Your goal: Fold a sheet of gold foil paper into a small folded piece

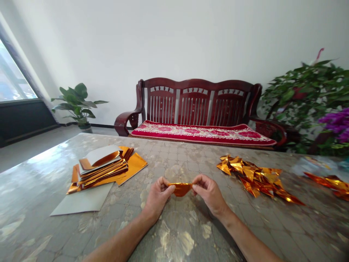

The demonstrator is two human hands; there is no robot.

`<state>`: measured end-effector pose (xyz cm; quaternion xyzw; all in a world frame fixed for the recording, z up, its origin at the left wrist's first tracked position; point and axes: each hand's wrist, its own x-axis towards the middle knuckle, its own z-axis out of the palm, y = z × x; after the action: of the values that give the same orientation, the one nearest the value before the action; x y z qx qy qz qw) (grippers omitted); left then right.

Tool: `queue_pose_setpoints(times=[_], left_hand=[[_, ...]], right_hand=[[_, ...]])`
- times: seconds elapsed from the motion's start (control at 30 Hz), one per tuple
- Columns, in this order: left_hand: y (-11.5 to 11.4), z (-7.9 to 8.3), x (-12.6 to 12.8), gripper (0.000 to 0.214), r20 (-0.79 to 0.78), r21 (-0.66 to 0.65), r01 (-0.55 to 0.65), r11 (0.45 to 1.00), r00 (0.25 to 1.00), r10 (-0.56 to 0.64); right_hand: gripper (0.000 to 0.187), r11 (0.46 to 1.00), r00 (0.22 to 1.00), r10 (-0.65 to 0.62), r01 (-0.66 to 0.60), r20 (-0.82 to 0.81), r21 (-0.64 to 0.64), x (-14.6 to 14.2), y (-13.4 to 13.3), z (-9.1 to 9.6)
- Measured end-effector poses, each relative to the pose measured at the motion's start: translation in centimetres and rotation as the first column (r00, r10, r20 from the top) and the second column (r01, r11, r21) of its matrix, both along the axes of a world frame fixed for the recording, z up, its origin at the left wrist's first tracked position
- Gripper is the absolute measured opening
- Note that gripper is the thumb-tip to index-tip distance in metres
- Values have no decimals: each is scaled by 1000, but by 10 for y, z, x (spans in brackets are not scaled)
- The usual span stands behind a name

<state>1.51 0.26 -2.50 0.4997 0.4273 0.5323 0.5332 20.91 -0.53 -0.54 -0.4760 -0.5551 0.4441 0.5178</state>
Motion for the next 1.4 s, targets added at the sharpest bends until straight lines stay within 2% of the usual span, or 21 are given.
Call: queue_pose_setpoints(times=[0.17, 0.3, 0.4, 0.67, 0.97, 1.17, 1.4], left_hand=[[3, -4, -3, 19, -96, 188, 30, 982, 995, -13], [7, -1, -13, 6, -315, 346, 118, 931, 949, -3], [9, 1, -20, 7, -436, 421, 210, 882, 900, -6], [10, -1, -22, 12, -561, 426, 359, 830, 825, -69], [9, -1, -22, 14, -582, 394, 414, 821, 803, -125], [7, 3, -23, 16, -625, 355, 478, 803, 760, -176], [6, -1, -22, 11, -624, 378, 441, 814, 771, -127]], right_hand=[[11, 993, 975, -71, 49, 212, 107, 6, 3, -6], [13, 986, 940, -57, -1, 337, 169, 11, -1, -6], [12, 973, 910, -31, -68, 413, 222, 14, -3, -6], [20, 922, 874, 44, -222, 484, 317, 23, 1, -15], [21, 912, 819, 90, -297, 567, 282, 27, -3, -11], [25, 891, 733, 117, -376, 670, 256, 31, -7, -5], [28, 846, 563, 44, -460, 825, 269, 32, -13, 5]])
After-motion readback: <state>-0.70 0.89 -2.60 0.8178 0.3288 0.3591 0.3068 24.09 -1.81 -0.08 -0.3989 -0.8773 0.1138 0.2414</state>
